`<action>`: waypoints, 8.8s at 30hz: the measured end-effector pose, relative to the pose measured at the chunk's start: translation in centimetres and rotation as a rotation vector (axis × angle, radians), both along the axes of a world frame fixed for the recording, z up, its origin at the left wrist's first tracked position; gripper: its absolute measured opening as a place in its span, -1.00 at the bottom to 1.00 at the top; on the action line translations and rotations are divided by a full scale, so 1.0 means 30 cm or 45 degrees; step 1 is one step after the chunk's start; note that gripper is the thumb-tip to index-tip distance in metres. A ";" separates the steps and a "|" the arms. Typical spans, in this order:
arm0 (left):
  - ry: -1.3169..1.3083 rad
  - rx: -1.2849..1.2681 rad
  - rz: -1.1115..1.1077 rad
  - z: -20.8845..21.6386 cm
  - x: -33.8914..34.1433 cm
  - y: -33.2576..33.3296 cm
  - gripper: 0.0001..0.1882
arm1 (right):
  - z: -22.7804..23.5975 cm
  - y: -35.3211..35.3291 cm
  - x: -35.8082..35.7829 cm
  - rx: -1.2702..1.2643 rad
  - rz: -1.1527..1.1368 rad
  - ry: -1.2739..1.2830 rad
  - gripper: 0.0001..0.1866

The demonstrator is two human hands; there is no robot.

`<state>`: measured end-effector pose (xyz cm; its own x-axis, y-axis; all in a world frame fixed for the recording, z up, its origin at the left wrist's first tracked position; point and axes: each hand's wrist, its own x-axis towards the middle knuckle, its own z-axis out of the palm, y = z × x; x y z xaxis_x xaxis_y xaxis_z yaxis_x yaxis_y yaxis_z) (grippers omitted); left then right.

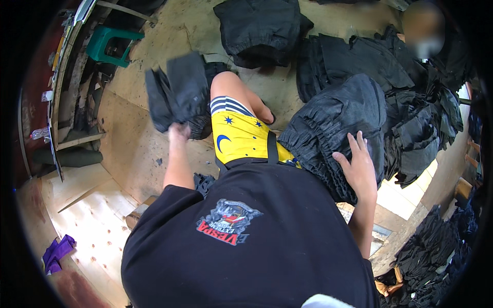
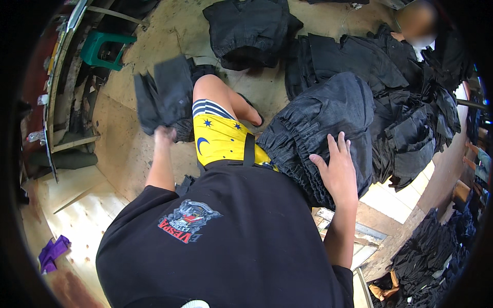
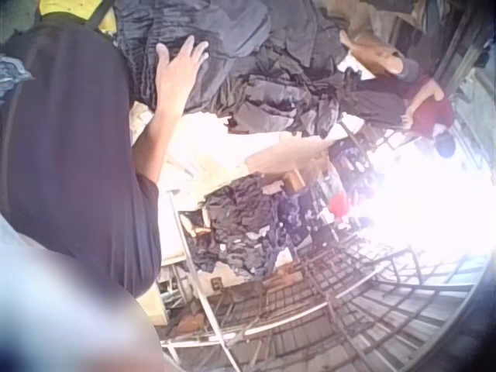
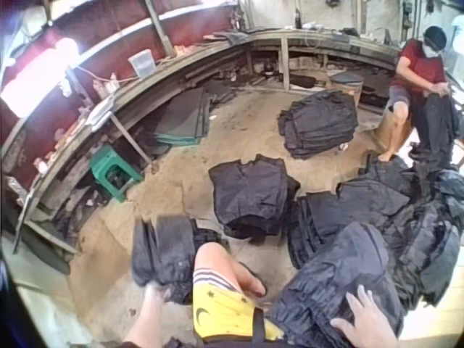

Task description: The person sits on the floor and repeatedly picks up black fabric pieces from a large pile. They unfold each piece, smooth it out, and fold it into a smaller rectangle before placing it into a separate stack. The person continues this process for multiple items throughout the clip.

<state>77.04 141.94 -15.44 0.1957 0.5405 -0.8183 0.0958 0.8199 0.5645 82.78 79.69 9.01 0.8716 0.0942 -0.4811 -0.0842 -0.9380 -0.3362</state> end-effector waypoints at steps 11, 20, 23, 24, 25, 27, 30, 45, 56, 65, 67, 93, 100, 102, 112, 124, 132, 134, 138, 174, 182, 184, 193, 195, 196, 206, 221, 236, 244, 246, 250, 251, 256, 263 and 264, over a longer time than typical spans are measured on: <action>0.035 1.147 -0.635 -0.104 0.314 -0.334 -0.42 | -0.019 0.019 0.114 0.311 -0.084 -0.071 -0.70; -0.628 0.785 -1.606 0.391 0.660 -0.888 -0.43 | 0.035 -0.016 0.114 0.412 0.130 -0.321 -0.42; -1.015 1.248 -1.984 0.451 0.551 -1.103 -0.21 | -0.014 0.018 0.092 0.330 0.007 -0.117 -0.66; -1.251 1.485 -2.012 0.468 0.529 -1.152 -0.14 | -0.027 0.014 0.098 0.350 -0.077 -0.182 -0.69; -1.316 1.450 -2.131 0.484 0.520 -1.192 -0.12 | -0.032 -0.003 0.110 0.370 -0.161 -0.245 -0.72; -1.413 1.334 -2.223 0.523 0.518 -1.252 -0.25 | -0.028 -0.050 0.145 0.407 -0.264 -0.400 -0.74; -1.280 1.193 -2.198 0.592 0.558 -1.286 -0.47 | 0.005 -0.115 0.194 0.674 -0.430 -0.305 -0.75; -1.236 -0.091 -1.793 0.705 0.430 -1.411 0.12 | 0.217 0.074 0.238 0.801 -0.359 -0.717 -0.71; -1.441 -0.448 -1.009 0.861 0.986 -1.249 -0.53 | 0.280 0.134 0.183 1.213 -0.124 -0.750 -0.67; -0.248 -0.049 -0.832 0.253 0.990 -0.965 -0.33 | 0.066 0.021 0.054 0.339 -0.218 -0.377 -0.44; -0.413 -0.109 -1.106 0.158 0.836 -1.030 -0.56 | -0.026 0.067 0.028 0.033 -0.067 -0.312 -0.38; -1.025 0.390 -2.016 0.755 0.477 -1.504 -0.08 | 0.286 -0.140 0.167 0.138 -0.482 -0.999 -0.78; -1.217 -1.034 -1.388 0.889 0.566 -1.521 -0.53 | 0.321 0.150 0.177 0.155 0.302 -0.990 -0.61; -1.082 -0.733 -1.142 0.923 0.677 -1.489 -0.60 | 0.326 0.177 0.161 0.088 0.508 -1.024 -0.54; -1.056 -0.333 -0.500 0.489 1.114 -0.936 -0.47 | 0.017 0.156 0.043 0.289 0.236 -0.424 -0.47; 0.081 0.313 -2.740 0.129 0.419 -1.200 0.03 | -0.055 0.205 0.033 0.064 0.380 -0.042 0.09; -0.651 0.110 -2.096 0.539 0.583 -1.123 -0.26 | -0.051 0.089 0.096 0.560 -0.133 -0.080 -0.66; -0.875 -0.002 -1.981 0.629 0.562 -1.166 -0.02 | -0.051 0.051 0.125 0.718 -0.312 -0.165 -0.71; -0.864 0.299 -1.972 0.692 0.515 -1.302 0.16 | -0.014 -0.017 0.142 0.911 -0.390 -0.131 -0.75; -0.141 -0.527 -1.091 -0.208 0.776 -0.851 -0.66 | -0.246 0.247 0.006 -0.224 0.418 -0.025 -0.28; -0.373 -0.166 -1.960 -0.020 0.461 -1.216 -0.22 | -0.217 0.221 0.128 0.128 0.060 -0.147 -0.75; -0.461 0.414 -1.899 0.042 0.525 -1.202 -0.16 | -0.175 0.148 0.160 0.542 -0.160 -0.336 -0.70; -1.021 0.211 -1.585 0.546 0.534 -1.303 -0.20 | 0.050 -0.049 0.163 1.120 -0.488 -0.339 -0.68; -1.129 0.251 -1.564 0.629 0.541 -1.340 -0.29 | 0.080 -0.064 0.162 1.172 -0.453 -0.368 -0.67; -1.127 0.279 -1.554 0.659 0.548 -1.349 -0.30 | 0.094 -0.075 0.156 1.156 -0.508 -0.361 -0.67; -1.201 0.361 -1.529 0.774 0.563 -1.386 -0.38 | 0.150 -0.138 0.130 1.299 -1.085 -0.358 -0.64; -0.808 -0.084 -1.473 0.865 0.445 -1.442 -0.13 | 0.189 -0.028 0.177 1.327 -0.726 -0.558 -0.61; -1.400 -0.067 -0.979 0.987 1.056 -1.126 -0.63 | 0.125 -0.110 0.117 1.338 -0.535 -0.656 -0.64; -0.275 0.065 -0.599 0.279 1.164 -0.819 -0.38 | -0.143 -0.330 0.014 1.162 -1.073 -0.470 -0.62; -0.005 0.089 -0.790 0.124 1.062 -0.877 -0.48 | -0.192 -0.357 0.015 1.126 -1.160 -0.405 -0.61; -0.207 0.384 -1.477 0.053 0.821 -1.287 -0.41 | -0.265 -0.391 0.071 1.105 -1.127 -0.321 -0.62; -0.233 0.542 -1.633 0.074 0.769 -1.420 -0.35 | -0.287 -0.398 0.094 1.100 -1.108 -0.313 -0.61; -0.481 1.882 -2.366 0.258 0.643 -1.804 -0.17 | -0.517 -0.443 0.265 1.283 -1.300 -0.103 -0.65; -0.419 2.010 -2.668 0.330 0.765 -1.884 -0.57 | -1.094 -0.489 0.477 1.466 -1.673 0.397 -0.68; -0.451 1.960 -2.683 0.325 0.787 -1.895 -0.61 | -1.176 -0.491 0.517 1.481 -1.680 0.413 -0.68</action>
<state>100.66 85.08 -5.69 0.8558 -0.4912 -0.1624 -0.3556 -0.7866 0.5048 98.29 64.96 -26.28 0.5369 -0.1355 -0.8327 -0.6984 0.4823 -0.5288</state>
